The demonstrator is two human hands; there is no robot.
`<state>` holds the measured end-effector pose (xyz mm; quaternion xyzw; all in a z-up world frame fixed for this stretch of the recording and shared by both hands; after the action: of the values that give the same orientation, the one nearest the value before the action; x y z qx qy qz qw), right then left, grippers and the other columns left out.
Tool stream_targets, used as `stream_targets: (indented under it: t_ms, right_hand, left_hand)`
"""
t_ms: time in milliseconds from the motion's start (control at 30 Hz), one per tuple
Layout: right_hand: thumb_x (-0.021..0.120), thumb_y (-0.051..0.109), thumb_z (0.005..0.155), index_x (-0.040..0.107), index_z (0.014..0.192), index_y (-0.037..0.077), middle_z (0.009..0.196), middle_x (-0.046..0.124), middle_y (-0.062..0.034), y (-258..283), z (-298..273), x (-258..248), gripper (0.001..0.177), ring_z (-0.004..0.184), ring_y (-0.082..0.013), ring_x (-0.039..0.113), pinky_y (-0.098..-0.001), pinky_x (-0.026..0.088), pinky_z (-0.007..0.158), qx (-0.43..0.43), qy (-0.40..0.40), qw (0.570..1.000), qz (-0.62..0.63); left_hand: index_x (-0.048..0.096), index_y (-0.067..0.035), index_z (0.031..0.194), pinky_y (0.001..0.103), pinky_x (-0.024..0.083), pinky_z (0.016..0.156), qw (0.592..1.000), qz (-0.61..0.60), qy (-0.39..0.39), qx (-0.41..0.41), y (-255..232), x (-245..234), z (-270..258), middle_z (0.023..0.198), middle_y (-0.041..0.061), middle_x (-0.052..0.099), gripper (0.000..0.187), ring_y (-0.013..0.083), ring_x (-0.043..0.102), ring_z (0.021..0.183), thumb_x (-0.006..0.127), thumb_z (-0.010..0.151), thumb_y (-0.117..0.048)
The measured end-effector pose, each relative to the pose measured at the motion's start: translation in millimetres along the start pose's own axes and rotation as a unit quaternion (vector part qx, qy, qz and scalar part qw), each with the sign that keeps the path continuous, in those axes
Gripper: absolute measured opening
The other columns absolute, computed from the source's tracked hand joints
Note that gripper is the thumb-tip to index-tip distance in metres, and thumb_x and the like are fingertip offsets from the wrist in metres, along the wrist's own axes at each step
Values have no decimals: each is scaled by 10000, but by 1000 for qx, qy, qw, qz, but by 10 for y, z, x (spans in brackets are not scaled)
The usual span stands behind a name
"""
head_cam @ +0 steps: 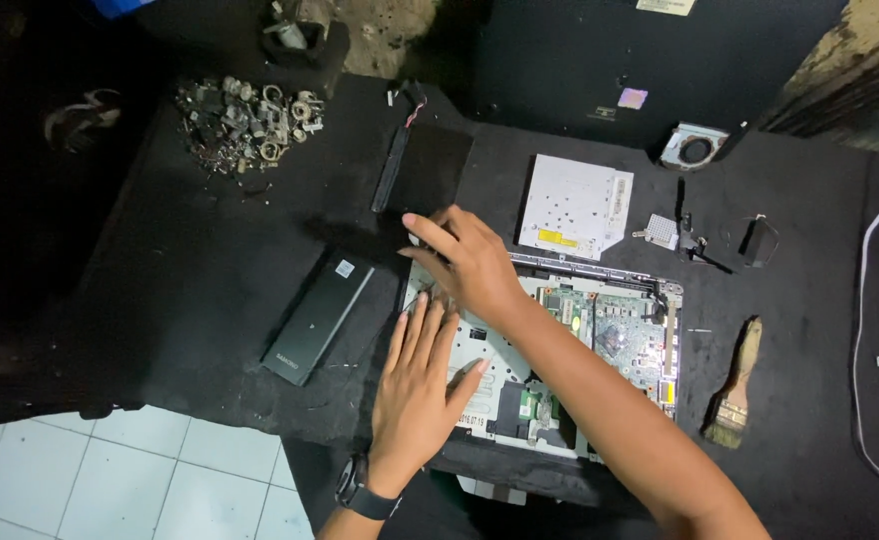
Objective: The person cleans the internal components of a disassembled electronic device using a brush and a small air blower. They brush dust from the circuit board and casing, then use the blower to remove debris from various areas.
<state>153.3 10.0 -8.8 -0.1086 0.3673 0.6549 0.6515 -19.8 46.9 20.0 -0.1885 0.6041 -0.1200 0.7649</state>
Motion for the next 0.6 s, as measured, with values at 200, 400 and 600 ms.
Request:
stream_targets:
  t_ms: [200,400,600]
  right_hand:
    - [695,-10,1067,345,1561,198,852,441,-35,49,-5,-38,640,708,-186,408,-336,393,649,15,28,997,75]
    - [880,277,969,259,1584,316,1035,514,-94,-33,-14,12,875,791,-195,497,-318,461,609,57,-6,998,2]
    - [739,254,1011,361,1525,129,1293,626,-197,-1,31,-61,650,1259,-410,586,-516,515,1057,81,2,994,69]
  left_hand:
    - [478,-2,1490,495,186,1277,1000,-6,1,-3,-8,-8,4,1616,208,404,649,348,306,1537,451,1069,-495]
    - [454,-11,1515,495,185,1275,1000,-19,6,-11,-4,-2,0,1638,201,370,658,328,264,1557,466,1064,-490]
    - [452,-22,1521,492,182,1277,1000,-12,11,-16,18,42,-8,1631,200,376,667,336,284,1543,456,1064,-508]
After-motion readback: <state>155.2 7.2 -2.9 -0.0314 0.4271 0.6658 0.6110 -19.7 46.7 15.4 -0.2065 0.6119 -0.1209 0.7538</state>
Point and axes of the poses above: each hand's wrist, its own z-axis towards the middle knuckle, its own x-axis out of the palm, y = z × x, the point moved 2 cm from there along z, towards the middle knuckle
